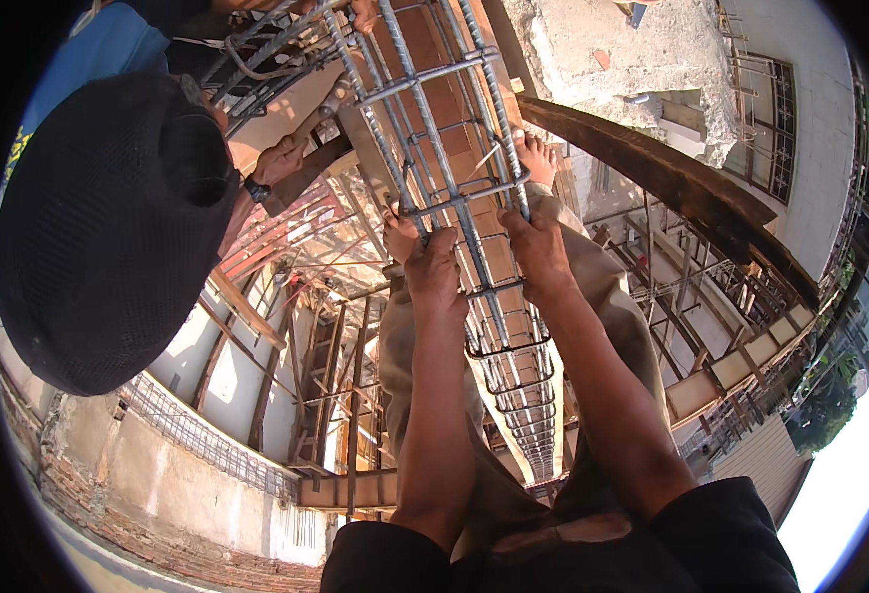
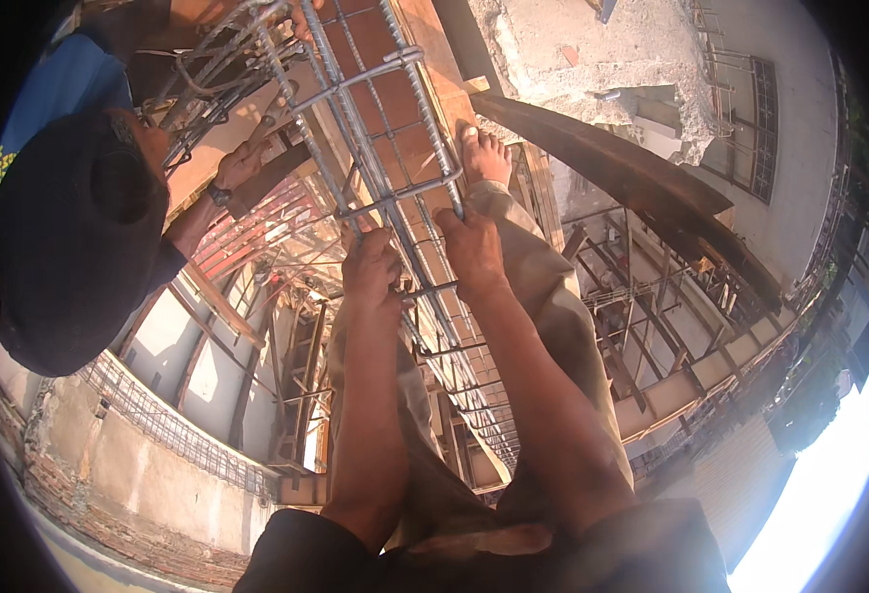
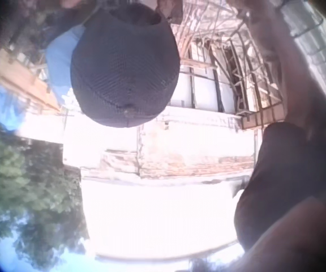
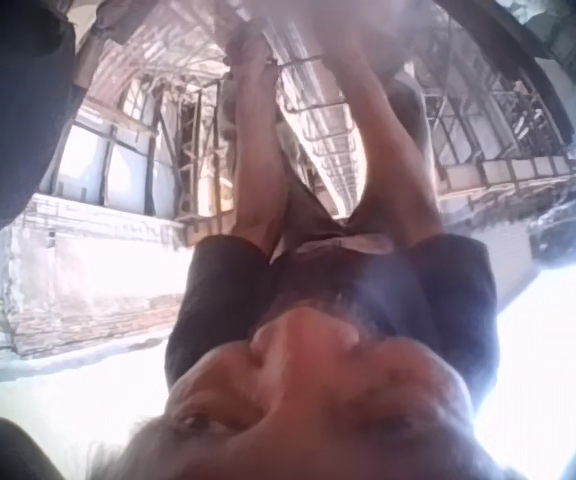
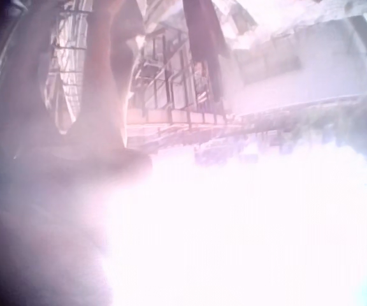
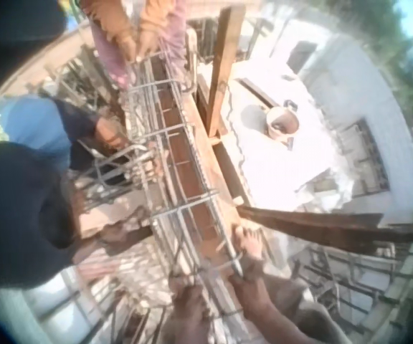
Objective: The person, along with other workers, aligns a rebar cage within wooden formwork, uses a hammer to secure wooden supports, and ties the rebar with wire while standing on the structure.
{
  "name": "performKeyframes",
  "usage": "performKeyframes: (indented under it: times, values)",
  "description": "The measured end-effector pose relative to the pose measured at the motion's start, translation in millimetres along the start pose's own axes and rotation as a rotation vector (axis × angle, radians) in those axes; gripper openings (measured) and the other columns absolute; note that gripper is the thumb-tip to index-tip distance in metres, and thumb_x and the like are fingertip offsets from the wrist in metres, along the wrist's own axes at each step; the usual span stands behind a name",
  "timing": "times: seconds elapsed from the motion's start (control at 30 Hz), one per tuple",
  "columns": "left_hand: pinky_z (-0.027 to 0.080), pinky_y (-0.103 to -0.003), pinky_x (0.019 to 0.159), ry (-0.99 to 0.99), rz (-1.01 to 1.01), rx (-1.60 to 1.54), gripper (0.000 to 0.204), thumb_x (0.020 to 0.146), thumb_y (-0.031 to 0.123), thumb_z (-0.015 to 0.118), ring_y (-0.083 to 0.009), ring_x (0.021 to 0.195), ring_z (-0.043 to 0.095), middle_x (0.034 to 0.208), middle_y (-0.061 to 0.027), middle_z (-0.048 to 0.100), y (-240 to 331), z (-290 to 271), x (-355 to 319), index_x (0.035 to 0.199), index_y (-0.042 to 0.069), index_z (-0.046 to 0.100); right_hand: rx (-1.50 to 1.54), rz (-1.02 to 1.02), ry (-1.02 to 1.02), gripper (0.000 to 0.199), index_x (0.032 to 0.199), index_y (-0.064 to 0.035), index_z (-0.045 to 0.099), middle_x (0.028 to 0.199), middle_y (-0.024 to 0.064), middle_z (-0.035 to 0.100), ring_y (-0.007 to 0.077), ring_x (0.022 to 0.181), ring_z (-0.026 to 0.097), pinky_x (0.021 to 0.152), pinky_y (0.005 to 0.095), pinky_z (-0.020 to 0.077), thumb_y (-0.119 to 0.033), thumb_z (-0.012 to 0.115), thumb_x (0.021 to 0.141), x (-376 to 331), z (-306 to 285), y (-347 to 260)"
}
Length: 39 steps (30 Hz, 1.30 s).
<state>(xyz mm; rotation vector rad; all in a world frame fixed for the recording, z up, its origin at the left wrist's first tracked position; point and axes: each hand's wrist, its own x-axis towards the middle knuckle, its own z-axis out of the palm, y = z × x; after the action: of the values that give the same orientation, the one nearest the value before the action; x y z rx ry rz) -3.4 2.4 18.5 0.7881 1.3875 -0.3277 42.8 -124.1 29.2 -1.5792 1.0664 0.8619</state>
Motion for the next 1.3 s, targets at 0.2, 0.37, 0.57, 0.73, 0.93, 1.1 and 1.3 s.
performKeyframes:
  times: [0.2, 0.37, 0.57, 0.73, 0.93, 1.1, 1.3]
  values:
    - [0.027, -0.021, 0.045, -0.008, 0.016, -0.002, 0.010, 0.089, 0.015, 0.065, -0.0034, 0.051, 0.036, 0.064, 0.0071, 0.043, 8, 1, -12, 0.086, 0.014, 0.056, -0.142, 0.054, 0.026, 0.042, 0.097, 0.0025, 0.066, 0.081, 0.0171, 0.062, 0.0271, 0.080, 0.057, 0.079, 0.0410, 0.0455, -0.037, 0.061, 0.082, -4, 1, -2]
    - [0.027, -0.021, 0.047, 0.034, -0.025, 0.043, 0.008, 0.089, 0.013, 0.063, -0.0038, 0.051, 0.036, 0.063, 0.0067, 0.044, 9, 6, -11, 0.086, 0.014, 0.056, -0.212, 0.011, 0.038, 0.046, 0.099, 0.0006, 0.068, 0.085, 0.0222, 0.065, 0.0358, 0.084, 0.061, 0.082, 0.0441, 0.0459, -0.042, 0.058, 0.083, 0, -3, 3]
    - [0.027, -0.022, 0.047, -0.014, -0.001, 0.099, 0.005, 0.091, 0.014, 0.060, -0.0045, 0.051, 0.035, 0.063, 0.0065, 0.044, -3, -12, 6, 0.088, 0.012, 0.057, -0.243, 0.017, 0.039, 0.046, 0.100, -0.0001, 0.068, 0.084, 0.0230, 0.065, 0.0396, 0.084, 0.063, 0.082, 0.0452, 0.0464, -0.042, 0.058, 0.084, -1, 1, 0]
    - [0.027, -0.023, 0.047, -0.004, 0.016, 0.083, 0.004, 0.091, 0.015, 0.061, -0.0048, 0.051, 0.035, 0.064, 0.0063, 0.046, -3, -7, 1, 0.092, 0.012, 0.060, -0.255, 0.002, 0.063, 0.047, 0.101, -0.0002, 0.069, 0.088, 0.0229, 0.067, 0.0391, 0.088, 0.063, 0.085, 0.0449, 0.0461, -0.043, 0.058, 0.084, 4, 1, 7]
    - [0.027, -0.022, 0.047, -0.006, 0.039, 0.115, 0.004, 0.092, 0.015, 0.061, -0.0045, 0.052, 0.036, 0.065, 0.0061, 0.047, -7, -16, 7, 0.092, 0.011, 0.060, -0.229, 0.049, 0.035, 0.047, 0.100, 0.0006, 0.069, 0.090, 0.0229, 0.067, 0.0377, 0.090, 0.063, 0.086, 0.0441, 0.0458, -0.042, 0.059, 0.084, -2, 1, 0]
    - [0.027, -0.022, 0.046, 0.054, -0.027, 0.037, 0.004, 0.092, 0.013, 0.059, -0.0035, 0.051, 0.035, 0.065, 0.0062, 0.046, 7, 4, -9, 0.089, 0.011, 0.059, -0.173, 0.068, 0.043, 0.046, 0.099, 0.0011, 0.068, 0.087, 0.0216, 0.065, 0.0347, 0.088, 0.063, 0.084, 0.0431, 0.0461, -0.042, 0.060, 0.084, -2, -1, -1]
    - [0.026, -0.021, 0.044, 0.011, -0.013, 0.025, 0.007, 0.090, 0.009, 0.058, -0.0027, 0.051, 0.036, 0.064, 0.0067, 0.044, 5, -1, -6, 0.084, 0.011, 0.056, -0.210, 0.111, 0.045, 0.048, 0.103, 0.0016, 0.067, 0.087, 0.0181, 0.065, 0.0298, 0.081, 0.059, 0.079, 0.0433, 0.0461, -0.041, 0.062, 0.083, -5, 1, -5]
